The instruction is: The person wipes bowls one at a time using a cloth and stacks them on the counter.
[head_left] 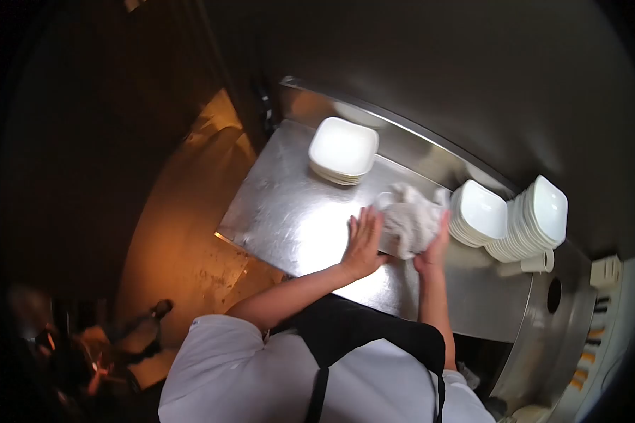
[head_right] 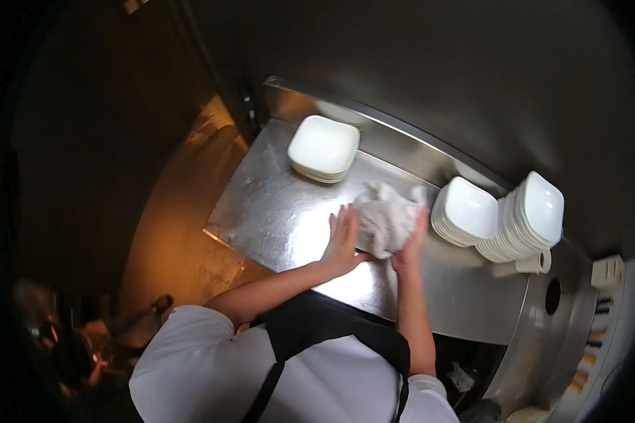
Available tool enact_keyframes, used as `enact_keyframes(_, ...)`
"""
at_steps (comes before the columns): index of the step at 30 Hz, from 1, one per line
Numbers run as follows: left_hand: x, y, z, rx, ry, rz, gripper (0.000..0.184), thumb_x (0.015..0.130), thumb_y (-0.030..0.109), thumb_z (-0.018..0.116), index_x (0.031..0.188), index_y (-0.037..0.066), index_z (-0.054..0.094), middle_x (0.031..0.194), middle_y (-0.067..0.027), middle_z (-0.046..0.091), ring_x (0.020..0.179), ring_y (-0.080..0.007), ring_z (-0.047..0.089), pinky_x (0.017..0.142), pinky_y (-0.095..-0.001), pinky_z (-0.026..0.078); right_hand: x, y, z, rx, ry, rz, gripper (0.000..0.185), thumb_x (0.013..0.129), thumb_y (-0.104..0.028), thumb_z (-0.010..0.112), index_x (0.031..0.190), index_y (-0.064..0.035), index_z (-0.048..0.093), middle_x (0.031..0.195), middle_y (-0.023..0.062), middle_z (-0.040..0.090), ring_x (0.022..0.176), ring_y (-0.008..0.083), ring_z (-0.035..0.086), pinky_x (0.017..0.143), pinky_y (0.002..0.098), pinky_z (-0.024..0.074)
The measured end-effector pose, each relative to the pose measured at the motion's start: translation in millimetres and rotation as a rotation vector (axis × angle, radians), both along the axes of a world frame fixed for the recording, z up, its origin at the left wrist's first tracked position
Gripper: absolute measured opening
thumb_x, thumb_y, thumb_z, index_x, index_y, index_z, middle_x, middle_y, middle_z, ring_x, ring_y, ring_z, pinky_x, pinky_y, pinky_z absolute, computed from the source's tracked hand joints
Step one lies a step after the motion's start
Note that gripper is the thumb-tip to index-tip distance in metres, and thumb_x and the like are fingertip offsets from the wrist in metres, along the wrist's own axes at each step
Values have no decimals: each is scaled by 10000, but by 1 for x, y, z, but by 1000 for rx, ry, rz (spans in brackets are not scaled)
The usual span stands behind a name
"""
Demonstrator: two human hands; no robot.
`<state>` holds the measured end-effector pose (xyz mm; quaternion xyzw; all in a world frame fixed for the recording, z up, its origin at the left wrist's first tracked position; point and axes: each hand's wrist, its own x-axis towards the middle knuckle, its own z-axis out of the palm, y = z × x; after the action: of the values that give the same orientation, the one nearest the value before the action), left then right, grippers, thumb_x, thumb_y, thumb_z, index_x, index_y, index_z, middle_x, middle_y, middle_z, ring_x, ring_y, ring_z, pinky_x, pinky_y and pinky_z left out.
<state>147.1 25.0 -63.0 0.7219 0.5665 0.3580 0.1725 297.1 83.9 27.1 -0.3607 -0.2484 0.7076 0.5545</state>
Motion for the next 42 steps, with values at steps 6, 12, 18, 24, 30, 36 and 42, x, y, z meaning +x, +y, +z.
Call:
enact_keyframes(6, 19, -3, 34, 29, 333, -130, 795, 758, 351, 771, 1390, -25, 469, 1532, -340, 227, 1451, -496, 176, 1120, -725, 71, 28, -15, 38, 72, 102, -123, 739, 1004, -633, 315, 1412, -35, 463, 1352, 137, 576, 1237, 311, 563, 1070, 438, 433)
enact_keyframes(12, 35, 7, 1, 67, 606, -10, 717, 809, 333, 721, 1411, 21, 486, 1416, -309, 416, 1368, -451, 365, 1124, -711, 110, 31, -25, 46, 120, 194, -185, 722, 1014, -612, 302, 1447, -46, 423, 1407, 130, 529, 1277, 322, 529, 1084, 456, 415)
enact_keyframes(18, 32, -12, 55, -25, 286, -91, 770, 799, 312, 752, 1451, 46, 441, 1424, -289, 429, 1407, -443, 328, 1121, -726, 75, 40, -35, 65, 111, 99, -352, 737, 1006, -625, 290, 1458, -56, 415, 1419, 127, 523, 1291, 332, 519, 1098, 467, 402)
enact_keyframes(24, 75, -33, 83, 5, 76, -82, 778, 773, 321, 775, 1433, 54, 460, 1480, -238, 414, 1430, -397, 333, 1119, -735, 61, 69, -35, 101, 155, 107, -342, 744, 1001, -640, 272, 1484, -85, 384, 1451, 125, 490, 1307, 354, 501, 1107, 491, 393)
enact_keyframes(30, 88, -19, 49, -1, 142, 158, 774, 778, 288, 780, 1435, 43, 452, 1468, -246, 430, 1430, -440, 306, 1072, -785, 69, 107, -28, 86, 118, 64, -240, 769, 995, -657, 266, 1494, -80, 363, 1464, 121, 475, 1319, 356, 487, 1113, 489, 387)
enact_keyframes(36, 50, 6, 44, -291, 510, 32, 652, 873, 278, 674, 1471, 163, 440, 1480, -229, 427, 1394, -507, 321, 1064, -791, 82, 131, -28, 75, 127, 91, -153, 756, 1006, -643, 249, 1499, -78, 349, 1476, 124, 462, 1334, 343, 474, 1119, 475, 383)
enact_keyframes(42, 54, 12, 10, -150, 413, 16, 362, 952, 125, 508, 1301, 160, 599, 1245, -118, 660, 1205, -389, 581, 1114, -522, 323, 154, -39, 31, 149, 77, -299, 702, 1034, -573, 309, 1515, -63, 287, 1477, 143, 442, 1363, 332, 434, 1146, 457, 333)
